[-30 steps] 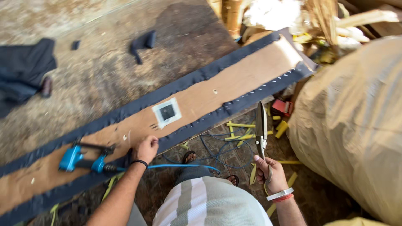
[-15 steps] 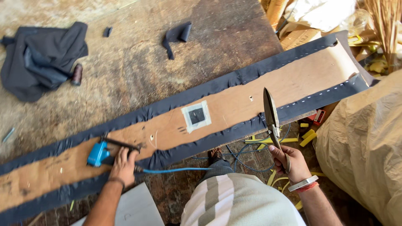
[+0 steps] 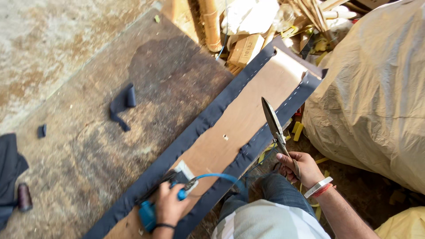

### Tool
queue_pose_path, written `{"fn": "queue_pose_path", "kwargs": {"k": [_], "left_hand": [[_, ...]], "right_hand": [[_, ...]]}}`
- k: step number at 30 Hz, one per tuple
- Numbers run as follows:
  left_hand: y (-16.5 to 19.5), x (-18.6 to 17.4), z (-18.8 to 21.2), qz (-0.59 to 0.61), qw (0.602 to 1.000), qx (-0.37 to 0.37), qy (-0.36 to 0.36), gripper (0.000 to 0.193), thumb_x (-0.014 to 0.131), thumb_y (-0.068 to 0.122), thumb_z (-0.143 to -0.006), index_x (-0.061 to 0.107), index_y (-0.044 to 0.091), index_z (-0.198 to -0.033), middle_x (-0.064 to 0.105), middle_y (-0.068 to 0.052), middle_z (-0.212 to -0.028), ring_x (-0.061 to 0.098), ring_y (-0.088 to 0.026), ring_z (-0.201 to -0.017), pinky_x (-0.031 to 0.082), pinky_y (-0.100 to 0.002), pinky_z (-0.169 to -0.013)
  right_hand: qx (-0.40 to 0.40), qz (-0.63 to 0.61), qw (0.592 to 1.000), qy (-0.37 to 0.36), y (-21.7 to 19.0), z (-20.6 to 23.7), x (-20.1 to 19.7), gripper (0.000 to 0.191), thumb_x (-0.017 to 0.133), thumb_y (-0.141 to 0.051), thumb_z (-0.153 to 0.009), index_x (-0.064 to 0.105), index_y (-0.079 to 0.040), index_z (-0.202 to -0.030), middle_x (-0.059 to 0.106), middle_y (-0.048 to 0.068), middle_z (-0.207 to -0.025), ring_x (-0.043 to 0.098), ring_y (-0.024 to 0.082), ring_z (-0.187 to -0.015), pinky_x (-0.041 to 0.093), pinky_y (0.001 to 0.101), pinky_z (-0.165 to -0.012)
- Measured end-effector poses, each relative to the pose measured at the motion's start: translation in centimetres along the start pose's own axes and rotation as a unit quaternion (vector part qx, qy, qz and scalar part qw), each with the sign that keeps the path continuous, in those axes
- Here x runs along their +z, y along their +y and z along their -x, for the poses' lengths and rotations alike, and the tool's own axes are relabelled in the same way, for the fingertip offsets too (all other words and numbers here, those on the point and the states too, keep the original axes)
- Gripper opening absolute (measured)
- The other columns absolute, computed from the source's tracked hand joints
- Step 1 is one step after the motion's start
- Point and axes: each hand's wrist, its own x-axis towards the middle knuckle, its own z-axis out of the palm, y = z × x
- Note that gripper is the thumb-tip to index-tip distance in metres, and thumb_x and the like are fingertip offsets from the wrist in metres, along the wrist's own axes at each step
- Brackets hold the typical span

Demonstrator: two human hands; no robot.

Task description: The person staples dark fabric along the edge of a long wooden panel using a pneumatic nail gun, folding and pressing the fabric edge as they work along the panel. They then use scissors to trim excess fabric and continue stapling the folded edge along the frame.

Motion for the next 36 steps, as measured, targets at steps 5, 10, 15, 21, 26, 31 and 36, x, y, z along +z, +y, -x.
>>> {"fn": "queue_pose_path", "kwargs": {"k": [5,10,15,21,26,31,36], "left_hand": [[16.7,6.9,-11.0,0.005,0.99,0.051,-0.133,0.044,0.089,0.021,-0.06,0.08,0.024,-0.103,0.058,-0.013,-0.107,0.06,-0.036,-0.107,0.051,-0.048,-0.092],[29.4,11.2,-18.3,-0.026,0.984,0.078,-0.156,0.043,0.091,0.024,-0.062,0.079,0.021,-0.103,0.056,-0.014,-0.11,0.057,-0.035,-0.111,0.048,-0.05,-0.094],[34.1,11.2,-22.5,-0.114,0.947,-0.042,-0.299,0.053,0.087,0.039,-0.072,0.071,0.021,-0.119,0.058,-0.015,-0.121,0.064,-0.035,-0.11,0.055,-0.049,-0.092],[35.5,11.7,-26.3,-0.166,0.913,-0.129,-0.35,0.037,0.073,0.043,-0.087,0.074,0.019,-0.115,0.075,-0.011,-0.112,0.07,-0.031,-0.108,0.056,-0.046,-0.094],[35.0,12.4,-25.4,-0.163,0.917,-0.157,-0.329,0.032,0.071,0.04,-0.089,0.074,0.019,-0.114,0.073,-0.011,-0.114,0.068,-0.032,-0.11,0.055,-0.047,-0.096],[33.6,13.8,-22.7,-0.097,0.925,-0.257,-0.264,0.037,0.073,0.034,-0.089,0.066,0.01,-0.116,0.072,-0.011,-0.112,0.069,-0.032,-0.11,0.055,-0.045,-0.096],[32.6,15.1,-17.0,-0.04,0.986,-0.148,-0.065,0.072,0.088,0.034,-0.067,0.053,0.004,-0.123,0.063,-0.022,-0.125,0.055,-0.04,-0.123,0.039,-0.053,-0.108]], "right_hand": [[-0.014,0.013,0.999,0.046,-3.7,-3.1,-5.5,0.042,0.076,-0.041,-0.089,0.062,-0.004,-0.074,0.05,0.001,-0.057,0.045,0.012,-0.046,0.035,0.0297,-0.042],[-0.016,0.158,0.986,0.055,-9.7,-10.1,-15.3,0.046,0.079,-0.042,-0.086,0.067,0.0,-0.071,0.053,0.006,-0.055,0.049,0.014,-0.047,0.04,0.0324,-0.044],[-0.029,0.267,0.963,0.028,-12.5,-15.1,-24.3,0.051,0.075,-0.047,-0.087,0.07,0.001,-0.07,0.055,0.007,-0.052,0.048,0.015,-0.046,0.038,0.0357,-0.046],[0.024,0.326,0.945,-0.017,-13.7,-18.7,-30.1,0.048,0.075,-0.047,-0.088,0.071,-0.001,-0.074,0.058,0.006,-0.051,0.053,0.014,-0.046,0.043,0.0326,-0.048],[0.032,0.192,0.979,-0.068,-13.0,-20.7,-29.6,0.043,0.075,-0.039,-0.09,0.066,-0.001,-0.073,0.055,0.004,-0.055,0.05,0.014,-0.045,0.041,0.0321,-0.044],[0.006,0.154,0.977,-0.145,-13.2,-23.0,-27.0,0.042,0.076,-0.037,-0.09,0.064,-0.001,-0.073,0.053,0.001,-0.055,0.049,0.012,-0.045,0.04,0.03,-0.042],[-0.017,0.242,0.949,-0.2,-14.6,-25.1,-23.8,0.043,0.074,-0.041,-0.089,0.069,-0.001,-0.078,0.053,0.001,-0.055,0.054,0.012,-0.045,0.044,0.0286,-0.042]]}}
